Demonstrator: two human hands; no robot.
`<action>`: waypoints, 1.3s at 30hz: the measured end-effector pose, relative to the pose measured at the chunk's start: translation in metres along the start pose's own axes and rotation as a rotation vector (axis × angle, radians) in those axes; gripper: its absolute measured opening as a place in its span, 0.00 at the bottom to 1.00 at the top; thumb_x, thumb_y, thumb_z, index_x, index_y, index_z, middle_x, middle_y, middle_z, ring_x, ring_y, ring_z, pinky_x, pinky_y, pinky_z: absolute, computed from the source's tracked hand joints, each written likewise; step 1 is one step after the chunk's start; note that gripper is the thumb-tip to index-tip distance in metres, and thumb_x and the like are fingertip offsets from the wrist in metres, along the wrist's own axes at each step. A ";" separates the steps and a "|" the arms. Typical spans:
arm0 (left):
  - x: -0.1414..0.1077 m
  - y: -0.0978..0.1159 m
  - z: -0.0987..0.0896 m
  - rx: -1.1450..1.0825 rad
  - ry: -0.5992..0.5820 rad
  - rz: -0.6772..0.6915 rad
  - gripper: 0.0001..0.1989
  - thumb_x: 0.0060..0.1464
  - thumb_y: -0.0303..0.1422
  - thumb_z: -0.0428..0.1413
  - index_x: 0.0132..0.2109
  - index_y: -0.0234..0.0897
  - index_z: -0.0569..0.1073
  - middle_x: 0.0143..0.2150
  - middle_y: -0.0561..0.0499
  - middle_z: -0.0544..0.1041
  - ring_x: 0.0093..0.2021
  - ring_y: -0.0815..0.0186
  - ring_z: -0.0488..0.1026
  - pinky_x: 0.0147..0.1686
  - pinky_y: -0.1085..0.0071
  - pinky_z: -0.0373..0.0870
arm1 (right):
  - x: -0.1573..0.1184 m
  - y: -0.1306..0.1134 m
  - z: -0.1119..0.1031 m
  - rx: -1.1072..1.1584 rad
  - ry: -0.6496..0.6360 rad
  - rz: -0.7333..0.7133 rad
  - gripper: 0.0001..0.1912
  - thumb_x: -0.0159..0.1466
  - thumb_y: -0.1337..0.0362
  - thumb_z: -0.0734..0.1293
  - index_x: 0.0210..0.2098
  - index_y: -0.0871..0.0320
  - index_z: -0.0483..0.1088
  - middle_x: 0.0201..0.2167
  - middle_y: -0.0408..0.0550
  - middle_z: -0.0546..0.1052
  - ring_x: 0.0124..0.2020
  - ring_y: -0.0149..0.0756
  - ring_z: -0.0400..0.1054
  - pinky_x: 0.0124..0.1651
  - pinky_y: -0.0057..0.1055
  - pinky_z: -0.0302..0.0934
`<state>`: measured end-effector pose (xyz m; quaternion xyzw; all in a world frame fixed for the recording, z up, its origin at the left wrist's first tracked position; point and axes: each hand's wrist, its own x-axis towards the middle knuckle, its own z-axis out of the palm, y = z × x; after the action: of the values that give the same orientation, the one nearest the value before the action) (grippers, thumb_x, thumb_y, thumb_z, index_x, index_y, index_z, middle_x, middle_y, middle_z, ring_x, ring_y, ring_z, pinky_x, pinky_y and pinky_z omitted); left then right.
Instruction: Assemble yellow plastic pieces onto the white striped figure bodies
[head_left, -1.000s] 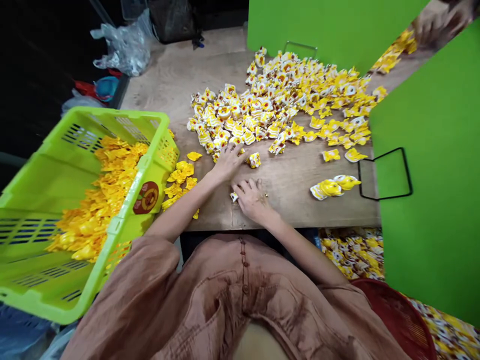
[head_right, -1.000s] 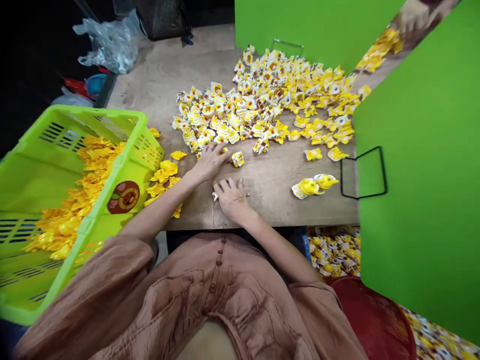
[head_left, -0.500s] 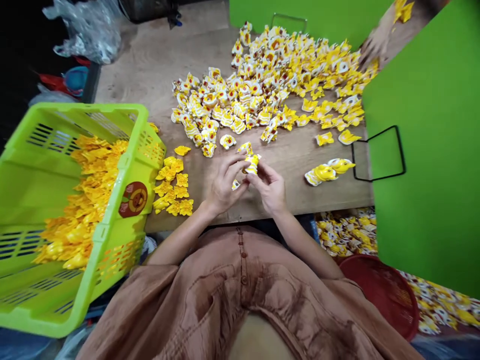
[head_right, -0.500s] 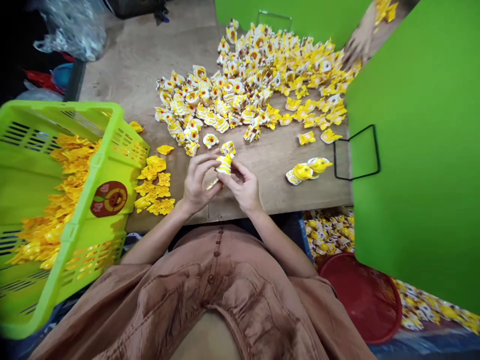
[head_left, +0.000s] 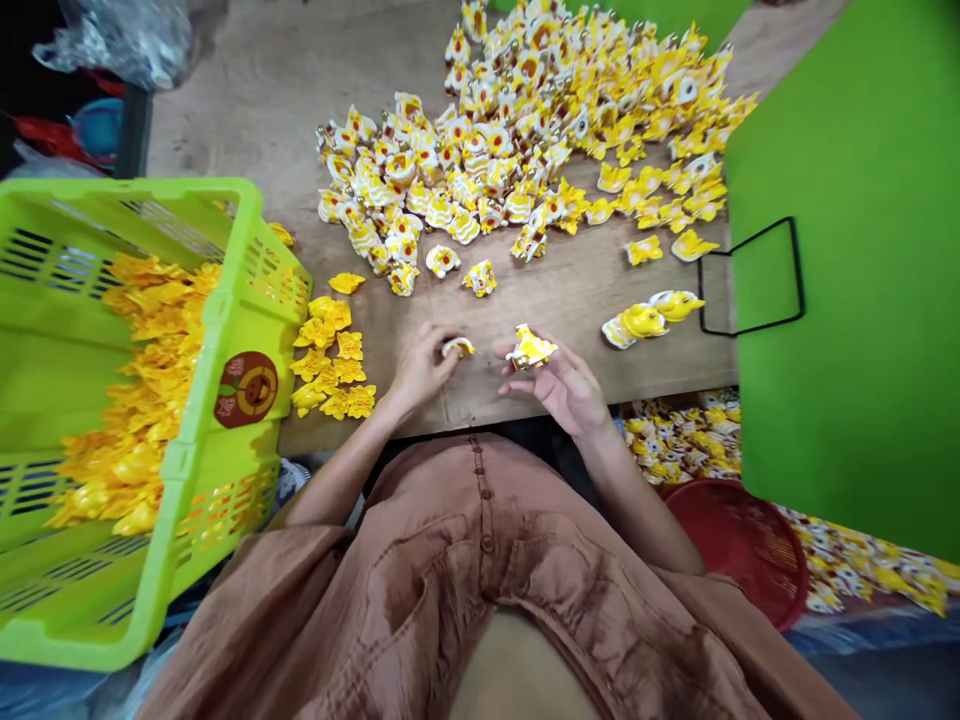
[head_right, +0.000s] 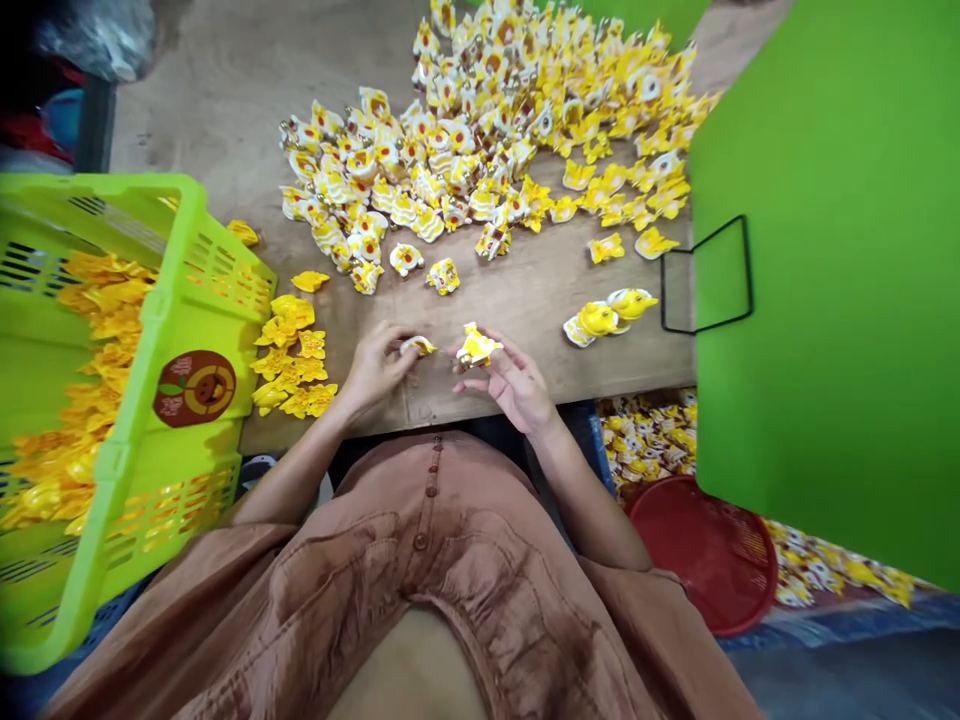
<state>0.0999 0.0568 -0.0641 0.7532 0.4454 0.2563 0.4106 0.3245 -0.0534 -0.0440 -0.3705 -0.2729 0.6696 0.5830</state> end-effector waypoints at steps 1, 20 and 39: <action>0.000 -0.001 -0.001 -0.143 0.044 -0.060 0.10 0.64 0.38 0.61 0.48 0.38 0.77 0.47 0.45 0.82 0.46 0.60 0.80 0.49 0.63 0.77 | 0.000 0.002 0.001 -0.022 0.005 -0.017 0.30 0.65 0.43 0.76 0.60 0.48 0.75 0.55 0.52 0.84 0.47 0.42 0.80 0.49 0.49 0.81; -0.029 0.041 0.003 -0.978 -0.162 -0.300 0.26 0.58 0.43 0.71 0.60 0.44 0.76 0.55 0.47 0.83 0.55 0.60 0.82 0.55 0.66 0.79 | -0.007 0.039 0.020 -1.216 0.114 -0.632 0.25 0.74 0.54 0.68 0.68 0.52 0.73 0.51 0.55 0.82 0.50 0.43 0.80 0.54 0.36 0.78; -0.046 0.070 -0.003 -1.083 -0.122 -0.255 0.23 0.56 0.48 0.71 0.55 0.46 0.81 0.60 0.43 0.83 0.69 0.45 0.75 0.64 0.47 0.77 | -0.020 0.028 0.038 -1.258 0.163 -0.879 0.28 0.72 0.66 0.66 0.70 0.43 0.71 0.50 0.52 0.78 0.51 0.47 0.77 0.58 0.52 0.76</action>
<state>0.1080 -0.0013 -0.0041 0.3883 0.3129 0.3529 0.7917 0.2778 -0.0755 -0.0408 -0.5377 -0.6806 0.0660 0.4933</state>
